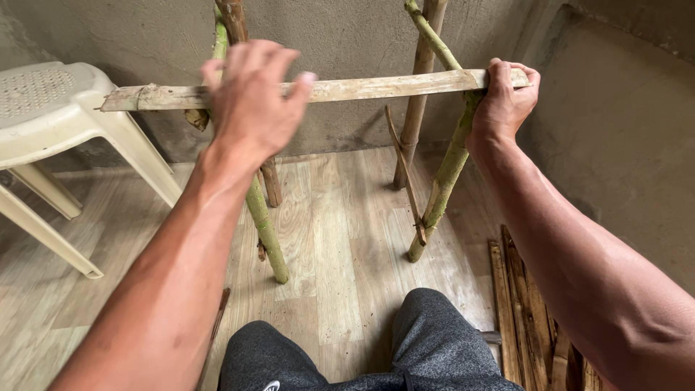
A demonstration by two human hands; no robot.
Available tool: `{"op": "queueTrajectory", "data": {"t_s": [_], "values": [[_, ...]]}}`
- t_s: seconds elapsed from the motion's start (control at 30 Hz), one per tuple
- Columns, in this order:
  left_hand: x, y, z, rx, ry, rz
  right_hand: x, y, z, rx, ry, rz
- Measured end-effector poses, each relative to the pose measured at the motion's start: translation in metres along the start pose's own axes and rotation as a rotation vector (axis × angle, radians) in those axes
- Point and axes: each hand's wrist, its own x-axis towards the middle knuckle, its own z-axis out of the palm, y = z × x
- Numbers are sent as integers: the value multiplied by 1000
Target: The person assembles a wooden structure by positioning a plank between two vertical branches and securing it with nails using a hammer. The person retrieves nails from a plastic bag and hammers them into the plank to attach it to the branches.
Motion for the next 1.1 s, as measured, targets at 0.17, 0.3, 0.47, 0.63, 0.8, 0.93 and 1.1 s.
{"op": "queueTrajectory", "data": {"t_s": [0.17,0.3,0.47,0.63,0.8,0.93,1.1], "values": [[36,36,12,-61,-312,77,0,-2,0,31,-16,5],[53,48,14,7,-602,5,1,-4,-1,10,0,42],[52,51,11,18,-646,-94,-3,-3,-4,9,-51,10],[51,51,10,34,-613,-73,-6,-4,-5,3,-97,55],[50,49,12,10,-595,-89,-7,-3,-8,13,-126,89],[50,51,12,7,-595,-98,-5,-2,-12,54,-173,87],[49,51,11,-7,-613,-111,-13,-14,-23,-22,-249,120]]}}
